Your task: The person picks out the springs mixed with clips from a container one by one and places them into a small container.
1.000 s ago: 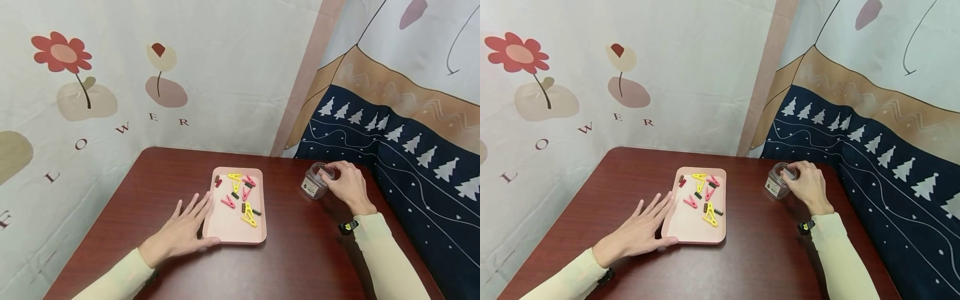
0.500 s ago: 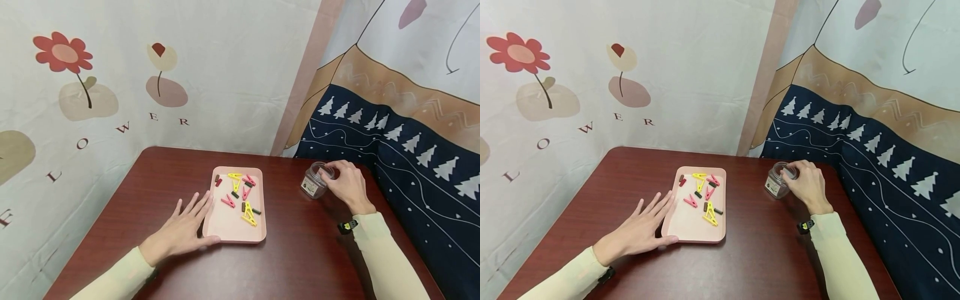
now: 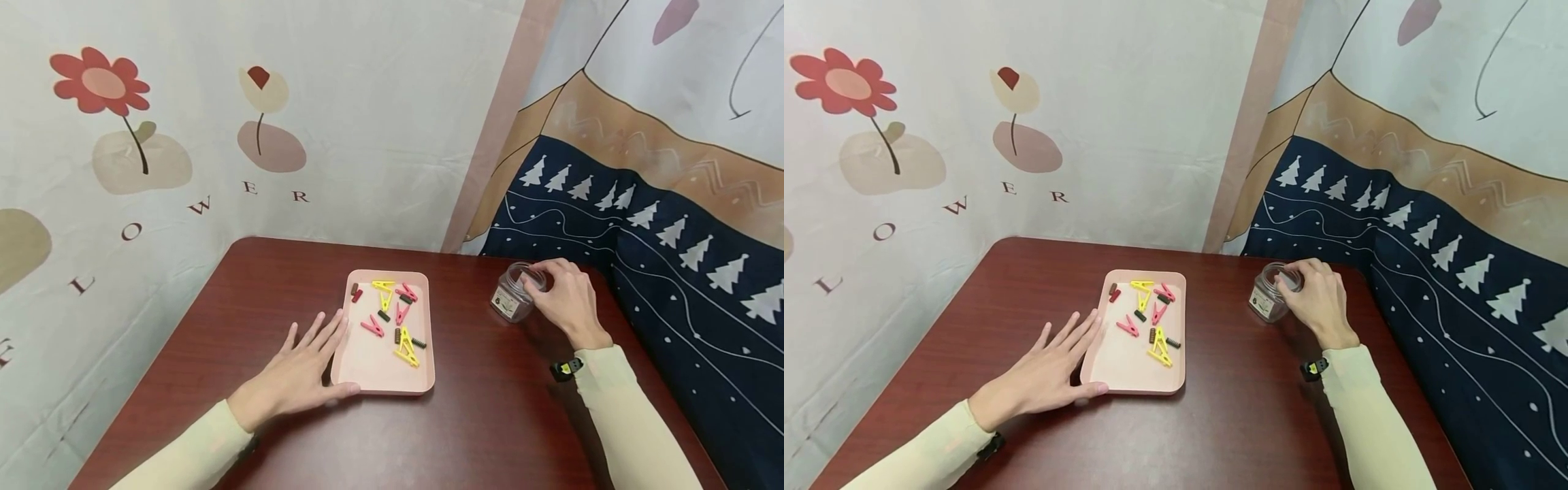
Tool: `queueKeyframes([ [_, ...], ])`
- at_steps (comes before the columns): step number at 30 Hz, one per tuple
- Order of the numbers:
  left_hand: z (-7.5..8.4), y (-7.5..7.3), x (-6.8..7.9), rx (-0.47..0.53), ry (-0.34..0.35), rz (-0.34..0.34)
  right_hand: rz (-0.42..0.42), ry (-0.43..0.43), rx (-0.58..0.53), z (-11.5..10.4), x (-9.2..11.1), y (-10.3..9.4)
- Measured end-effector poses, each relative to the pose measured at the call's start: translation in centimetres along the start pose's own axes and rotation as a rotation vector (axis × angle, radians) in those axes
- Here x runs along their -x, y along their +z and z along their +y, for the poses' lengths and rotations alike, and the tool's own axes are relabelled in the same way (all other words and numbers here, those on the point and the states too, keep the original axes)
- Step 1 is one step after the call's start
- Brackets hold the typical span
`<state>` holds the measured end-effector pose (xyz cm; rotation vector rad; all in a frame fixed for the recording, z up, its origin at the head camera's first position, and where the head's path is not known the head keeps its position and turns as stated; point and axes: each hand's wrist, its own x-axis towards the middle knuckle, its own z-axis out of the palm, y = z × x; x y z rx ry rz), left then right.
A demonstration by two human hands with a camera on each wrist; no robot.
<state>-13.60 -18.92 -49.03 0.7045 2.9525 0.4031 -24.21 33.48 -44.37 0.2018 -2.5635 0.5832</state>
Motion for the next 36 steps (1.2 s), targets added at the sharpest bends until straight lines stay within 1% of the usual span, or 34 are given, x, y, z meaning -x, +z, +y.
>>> queueKeyframes([
  [5,0.0,0.0,0.0,0.0,0.004,-0.005,0.007,-0.008,-0.001,-0.3,0.0,0.1],
  [13,0.0,-0.2,-0.1,-0.004,0.003,-0.01,0.04,-0.074,0.002,-1.1,0.0,0.3],
  [20,0.0,0.0,-0.1,-0.007,0.002,-0.016,0.022,-0.093,0.004,-2.2,0.0,0.4],
  [23,0.0,0.0,-0.1,-0.005,0.0,-0.02,0.027,-0.114,-0.002,-2.5,0.1,0.6],
  [36,0.0,-0.1,-0.2,-0.006,0.001,-0.015,0.005,-0.158,0.004,-4.2,0.2,1.2],
])
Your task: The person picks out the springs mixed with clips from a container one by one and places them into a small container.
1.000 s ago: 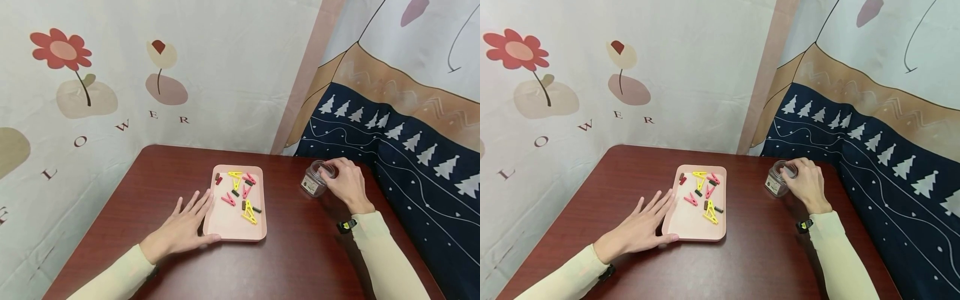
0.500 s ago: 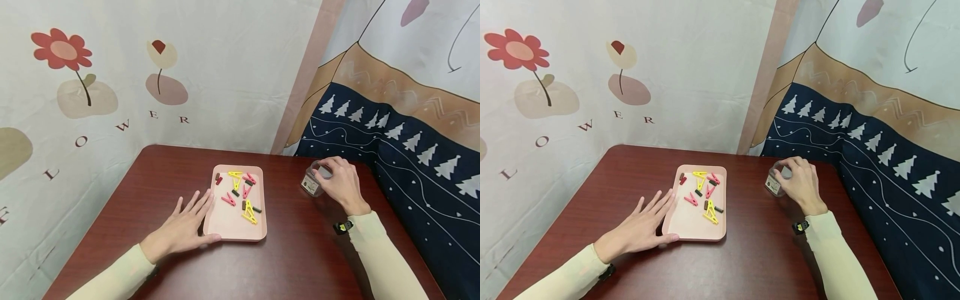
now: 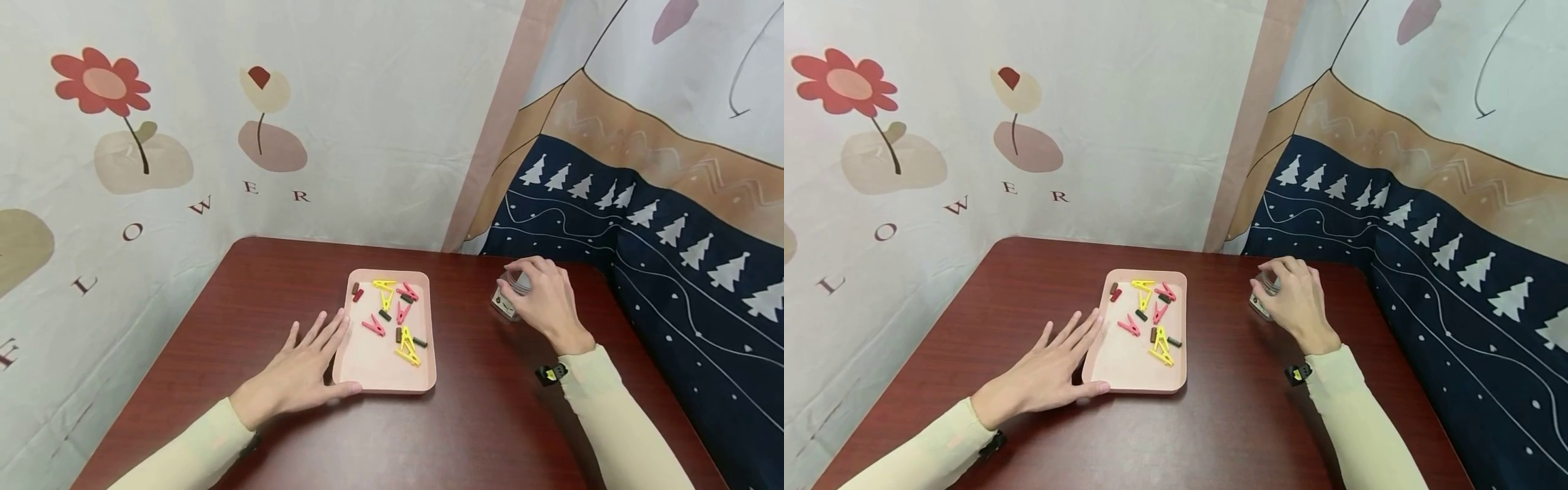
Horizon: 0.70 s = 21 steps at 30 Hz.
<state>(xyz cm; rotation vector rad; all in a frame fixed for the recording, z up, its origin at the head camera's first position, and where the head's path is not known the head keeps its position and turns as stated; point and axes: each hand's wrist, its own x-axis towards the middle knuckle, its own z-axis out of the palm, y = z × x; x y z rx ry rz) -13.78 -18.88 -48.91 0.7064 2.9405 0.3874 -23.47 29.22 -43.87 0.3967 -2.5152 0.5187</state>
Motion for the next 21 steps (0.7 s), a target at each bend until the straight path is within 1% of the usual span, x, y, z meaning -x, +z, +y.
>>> queueKeyframes([
  [8,0.0,0.1,0.0,-0.002,0.001,-0.003,0.003,-0.033,-0.019,-1.2,-0.1,0.7],
  [14,0.0,0.1,-0.1,0.002,0.0,-0.012,-0.014,-0.043,-0.032,-2.2,-0.3,1.2],
  [21,-0.1,0.1,-0.2,0.005,-0.003,-0.018,-0.02,-0.081,-0.022,-3.2,-0.7,1.5],
])
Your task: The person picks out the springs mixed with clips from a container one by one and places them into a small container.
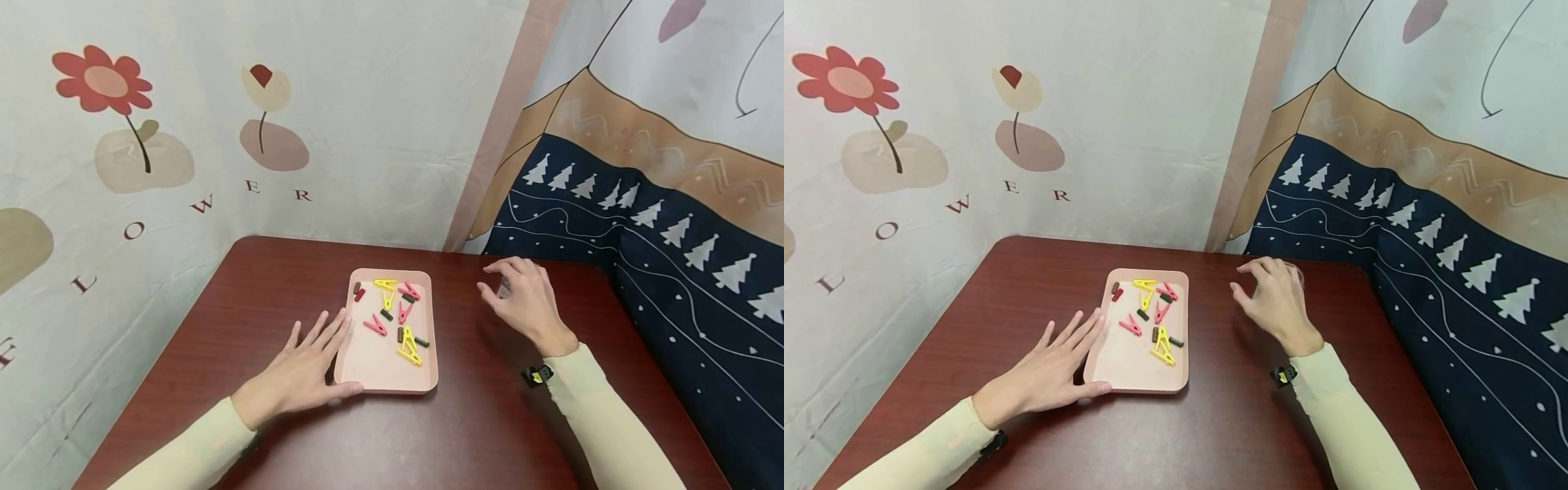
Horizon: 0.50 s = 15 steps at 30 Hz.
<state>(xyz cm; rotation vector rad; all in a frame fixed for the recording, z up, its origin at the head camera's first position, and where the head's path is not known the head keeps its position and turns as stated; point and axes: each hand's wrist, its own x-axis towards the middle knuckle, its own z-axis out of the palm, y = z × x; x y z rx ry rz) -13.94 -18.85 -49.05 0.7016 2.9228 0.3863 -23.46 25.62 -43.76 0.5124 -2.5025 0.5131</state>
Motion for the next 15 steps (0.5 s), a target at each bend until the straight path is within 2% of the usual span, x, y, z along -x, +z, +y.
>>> queueKeyframes([
  [8,0.1,-0.1,0.0,0.005,-0.006,-0.007,-0.031,-0.025,0.019,-1.4,-0.3,0.4],
  [15,0.1,-0.1,0.0,0.004,-0.009,-0.004,-0.126,0.003,0.0,-2.6,-0.5,1.0],
])
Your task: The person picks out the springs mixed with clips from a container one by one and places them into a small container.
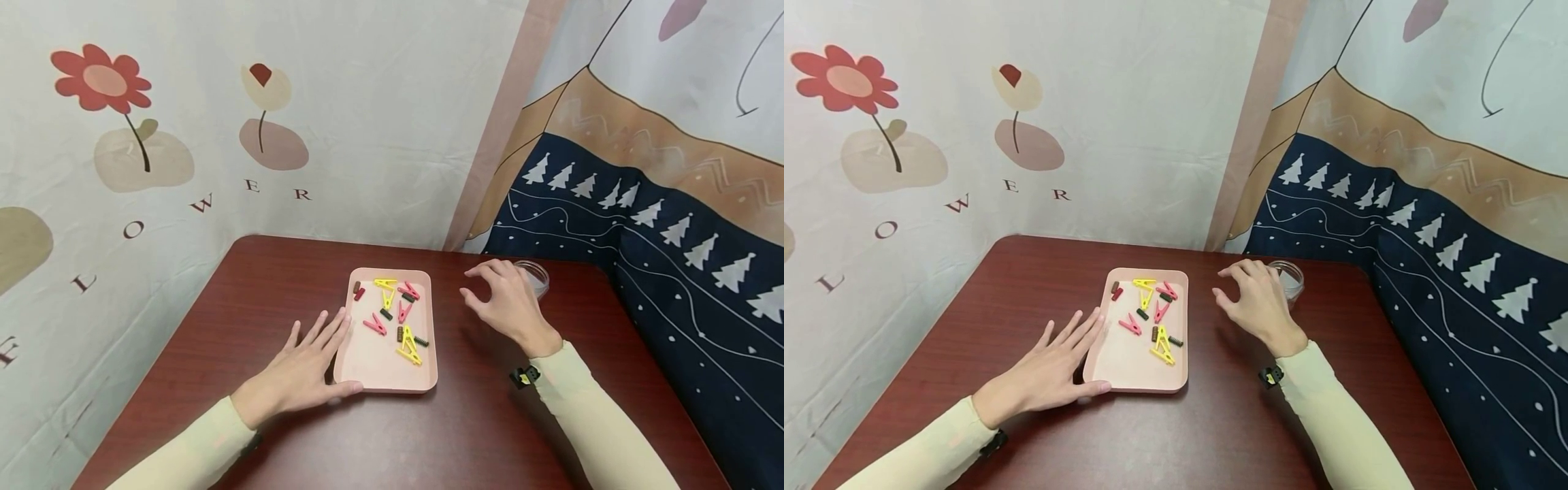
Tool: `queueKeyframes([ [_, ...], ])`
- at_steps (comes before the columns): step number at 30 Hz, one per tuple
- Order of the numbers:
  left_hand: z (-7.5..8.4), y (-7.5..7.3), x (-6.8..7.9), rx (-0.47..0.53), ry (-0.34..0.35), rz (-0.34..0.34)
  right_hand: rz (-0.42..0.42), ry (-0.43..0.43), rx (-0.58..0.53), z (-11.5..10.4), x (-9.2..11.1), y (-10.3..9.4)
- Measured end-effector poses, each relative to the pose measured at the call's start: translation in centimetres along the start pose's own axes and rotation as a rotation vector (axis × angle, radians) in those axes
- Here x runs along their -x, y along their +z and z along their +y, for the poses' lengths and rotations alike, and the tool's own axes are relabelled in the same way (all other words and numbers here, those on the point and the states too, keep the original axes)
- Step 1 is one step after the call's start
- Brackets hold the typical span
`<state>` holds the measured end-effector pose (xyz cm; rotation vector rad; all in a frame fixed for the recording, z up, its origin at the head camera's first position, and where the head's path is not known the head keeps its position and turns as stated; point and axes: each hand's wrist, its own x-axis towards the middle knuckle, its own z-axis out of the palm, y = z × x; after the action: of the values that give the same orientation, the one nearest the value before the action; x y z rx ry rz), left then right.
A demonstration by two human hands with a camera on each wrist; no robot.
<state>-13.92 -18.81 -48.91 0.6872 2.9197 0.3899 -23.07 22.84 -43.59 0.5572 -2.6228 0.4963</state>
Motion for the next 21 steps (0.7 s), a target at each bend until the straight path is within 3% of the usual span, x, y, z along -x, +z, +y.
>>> queueKeyframes([
  [21,0.0,-0.1,0.2,0.005,0.003,-0.001,-0.177,-0.04,0.02,-3.4,-1.3,1.9],
])
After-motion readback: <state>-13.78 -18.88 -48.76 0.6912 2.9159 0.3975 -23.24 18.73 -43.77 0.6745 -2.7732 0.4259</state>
